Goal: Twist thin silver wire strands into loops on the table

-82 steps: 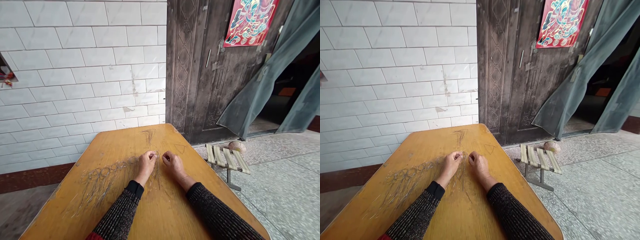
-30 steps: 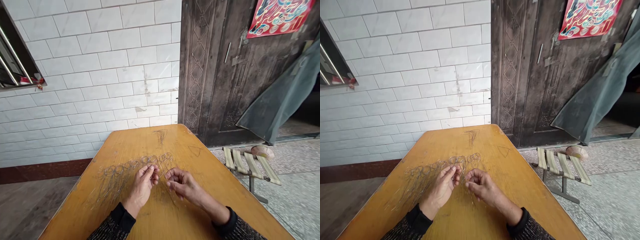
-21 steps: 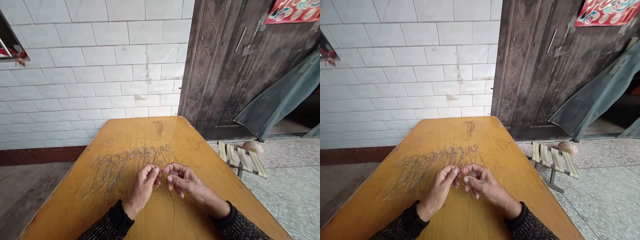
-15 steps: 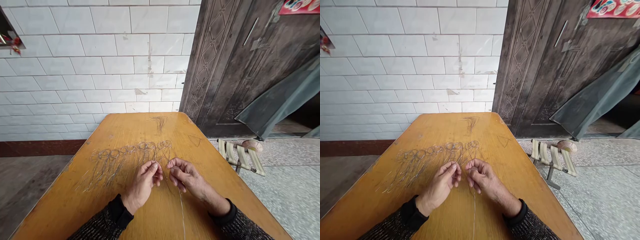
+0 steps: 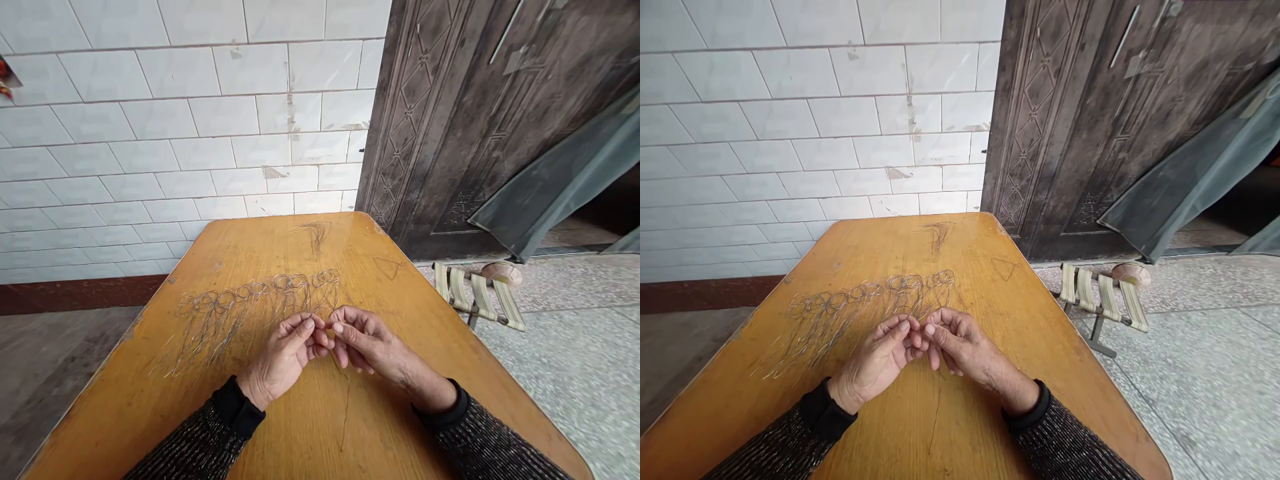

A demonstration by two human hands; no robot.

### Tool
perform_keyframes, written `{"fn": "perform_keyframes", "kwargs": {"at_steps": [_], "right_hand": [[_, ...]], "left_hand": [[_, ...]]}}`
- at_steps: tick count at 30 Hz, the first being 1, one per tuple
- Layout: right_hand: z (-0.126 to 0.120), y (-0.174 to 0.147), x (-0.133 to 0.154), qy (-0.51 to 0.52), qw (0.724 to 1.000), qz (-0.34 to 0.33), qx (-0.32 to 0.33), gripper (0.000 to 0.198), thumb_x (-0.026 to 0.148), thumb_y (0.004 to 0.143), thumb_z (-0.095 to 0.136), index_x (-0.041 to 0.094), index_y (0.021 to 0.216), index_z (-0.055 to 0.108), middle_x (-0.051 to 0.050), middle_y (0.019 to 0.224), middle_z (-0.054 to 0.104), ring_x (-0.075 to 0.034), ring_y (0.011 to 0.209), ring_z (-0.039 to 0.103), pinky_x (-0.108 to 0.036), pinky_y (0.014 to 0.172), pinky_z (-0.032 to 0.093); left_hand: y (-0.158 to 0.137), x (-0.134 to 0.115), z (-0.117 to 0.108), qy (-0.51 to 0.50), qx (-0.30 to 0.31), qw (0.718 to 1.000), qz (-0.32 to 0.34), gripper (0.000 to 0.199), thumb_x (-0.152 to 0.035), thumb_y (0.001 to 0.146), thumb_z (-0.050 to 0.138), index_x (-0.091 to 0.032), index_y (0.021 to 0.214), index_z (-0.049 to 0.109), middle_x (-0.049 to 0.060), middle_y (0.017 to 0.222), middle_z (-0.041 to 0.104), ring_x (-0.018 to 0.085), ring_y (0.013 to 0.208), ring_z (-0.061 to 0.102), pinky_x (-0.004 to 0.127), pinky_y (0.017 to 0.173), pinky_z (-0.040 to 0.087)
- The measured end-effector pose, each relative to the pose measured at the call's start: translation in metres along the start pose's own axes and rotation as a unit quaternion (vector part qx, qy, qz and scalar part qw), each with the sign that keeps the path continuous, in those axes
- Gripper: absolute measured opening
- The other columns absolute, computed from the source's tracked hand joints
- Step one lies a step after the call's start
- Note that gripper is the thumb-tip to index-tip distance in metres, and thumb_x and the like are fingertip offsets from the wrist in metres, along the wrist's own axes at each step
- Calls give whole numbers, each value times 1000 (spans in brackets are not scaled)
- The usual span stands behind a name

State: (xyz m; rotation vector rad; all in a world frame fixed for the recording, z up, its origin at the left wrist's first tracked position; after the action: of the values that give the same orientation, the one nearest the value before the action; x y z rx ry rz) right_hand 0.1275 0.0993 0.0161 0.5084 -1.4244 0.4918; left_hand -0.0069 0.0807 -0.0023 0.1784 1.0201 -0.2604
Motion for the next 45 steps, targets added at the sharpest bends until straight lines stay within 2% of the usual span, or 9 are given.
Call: {"fn": "perform_keyframes", "kwargs": {"at_steps": [6,12,18,23,30,36,38,42,45], "right_hand": [[-8,1,-4,-23,996,18,-83,32,47,74,55,16,68,50,5,40,52,-3,27,31,-16,29,20],[-13,4,-7,-11,994,37,-106,28,44,73,56,16,69,51,6,37,51,-3,25,28,-17,29,17],[-13,4,-6,21,994,28,-99,31,46,72,57,16,71,51,6,38,52,-3,24,29,-17,29,18],[-16,3,-7,12,995,35,-92,31,45,72,56,15,74,53,6,38,52,-3,24,29,-17,29,19],[-25,3,-7,-23,995,50,-85,33,40,73,55,12,89,58,7,35,48,-3,24,28,-17,30,16],[-27,0,-2,-31,996,69,-47,30,39,73,55,12,85,61,8,34,46,-3,24,26,-17,29,14],[-27,1,-3,-20,997,69,-41,30,39,74,54,12,84,62,7,34,47,-2,23,26,-17,28,14],[-29,2,-6,17,998,55,-40,28,36,75,55,11,85,62,7,35,48,-2,23,27,-16,28,15],[-28,3,-5,38,997,48,-39,26,34,75,55,11,84,62,7,35,49,-2,23,26,-16,28,15]], "left_hand": [[1,3,-6,126,18,991,-47,22,-35,78,57,-14,79,62,-2,55,49,8,53,48,22,56,36],[1,-5,-10,216,-43,975,6,27,-32,76,58,-15,97,58,-1,64,53,10,60,50,24,61,40],[-2,-11,-5,422,-76,892,143,25,-19,74,57,-19,99,57,0,73,58,12,68,54,25,67,43],[1,-15,-11,499,-98,842,181,15,-17,73,58,-18,87,62,4,77,64,15,68,58,26,66,46],[-1,-19,-12,563,-32,795,224,19,-17,79,51,-22,90,67,7,83,66,19,78,59,29,73,44],[1,-29,-17,583,16,785,210,25,-8,78,48,-22,88,67,2,67,65,12,55,58,22,56,45],[1,-32,-17,608,27,759,231,21,-12,80,49,-21,87,66,2,70,66,12,59,60,21,56,45],[-4,-34,-11,690,39,653,311,16,-18,86,47,-18,91,61,4,82,66,13,71,62,23,63,48],[-8,-35,-6,719,40,606,337,14,-17,87,45,-16,90,59,3,82,64,11,72,60,22,64,48]]}}
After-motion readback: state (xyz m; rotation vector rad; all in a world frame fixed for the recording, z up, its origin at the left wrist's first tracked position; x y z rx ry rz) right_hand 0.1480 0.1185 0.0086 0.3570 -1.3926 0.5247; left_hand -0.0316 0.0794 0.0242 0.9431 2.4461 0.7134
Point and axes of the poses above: each hand's wrist, its own y-axis towards the middle knuckle, its own z-axis out of the palm, x = y × z, the point moved 3 cm from there along y, towards the middle knuckle
